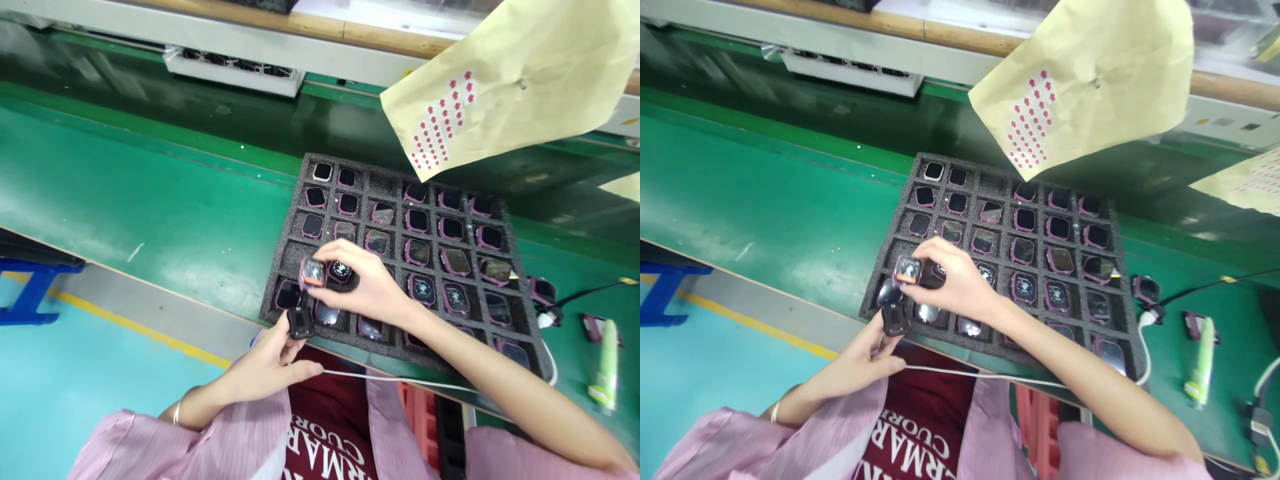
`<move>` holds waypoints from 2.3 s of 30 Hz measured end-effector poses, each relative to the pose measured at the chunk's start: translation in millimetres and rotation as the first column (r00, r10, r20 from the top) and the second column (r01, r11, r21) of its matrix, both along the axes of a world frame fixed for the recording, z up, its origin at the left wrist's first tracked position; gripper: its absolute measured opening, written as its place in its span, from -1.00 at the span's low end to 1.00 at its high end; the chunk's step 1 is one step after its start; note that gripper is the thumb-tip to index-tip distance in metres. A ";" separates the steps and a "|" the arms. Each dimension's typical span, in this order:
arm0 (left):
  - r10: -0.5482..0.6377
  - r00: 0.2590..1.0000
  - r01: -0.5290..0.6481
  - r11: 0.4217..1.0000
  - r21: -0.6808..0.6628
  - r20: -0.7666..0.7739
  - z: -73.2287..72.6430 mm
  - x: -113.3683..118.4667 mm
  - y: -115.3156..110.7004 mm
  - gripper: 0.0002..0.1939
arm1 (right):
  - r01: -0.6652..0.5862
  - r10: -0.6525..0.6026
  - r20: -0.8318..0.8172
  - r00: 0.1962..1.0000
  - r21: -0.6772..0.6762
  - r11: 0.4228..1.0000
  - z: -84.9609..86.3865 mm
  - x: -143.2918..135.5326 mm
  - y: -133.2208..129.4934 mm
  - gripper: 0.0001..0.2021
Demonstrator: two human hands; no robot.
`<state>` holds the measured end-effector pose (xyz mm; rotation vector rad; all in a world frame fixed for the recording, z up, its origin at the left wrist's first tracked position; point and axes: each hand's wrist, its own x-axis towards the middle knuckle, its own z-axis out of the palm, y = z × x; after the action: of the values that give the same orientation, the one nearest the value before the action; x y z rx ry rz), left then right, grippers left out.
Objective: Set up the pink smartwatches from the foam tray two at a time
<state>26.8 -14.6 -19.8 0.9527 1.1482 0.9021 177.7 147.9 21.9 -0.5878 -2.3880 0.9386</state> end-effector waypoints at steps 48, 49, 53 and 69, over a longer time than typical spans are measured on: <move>0.228 0.971 -0.230 0.973 0.026 0.070 9.7 -0.5 12.6 -0.77 | -0.050 0.056 -0.088 0.995 0.064 0.997 -27.0 3.6 -64.0 -0.61; 0.233 0.971 -0.235 0.971 0.044 0.056 8.4 -0.7 12.3 -0.78 | -0.051 0.056 -0.092 0.994 0.058 0.997 -27.5 3.5 -63.9 -0.61; 0.242 0.970 -0.242 0.967 0.075 0.017 6.4 -1.1 12.0 -0.78 | -0.051 0.057 -0.091 0.994 0.065 0.997 -28.5 3.4 -61.7 -0.59; 0.103 0.995 -0.102 0.993 0.060 -0.013 2.8 -7.7 -6.2 -0.57 | -0.144 0.146 -0.005 0.989 0.134 0.980 -6.0 1.2 -48.3 -0.65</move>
<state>19.1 -20.8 -17.0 0.9569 1.1983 1.0173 178.8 99.6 15.9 -0.3596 -2.4837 0.8307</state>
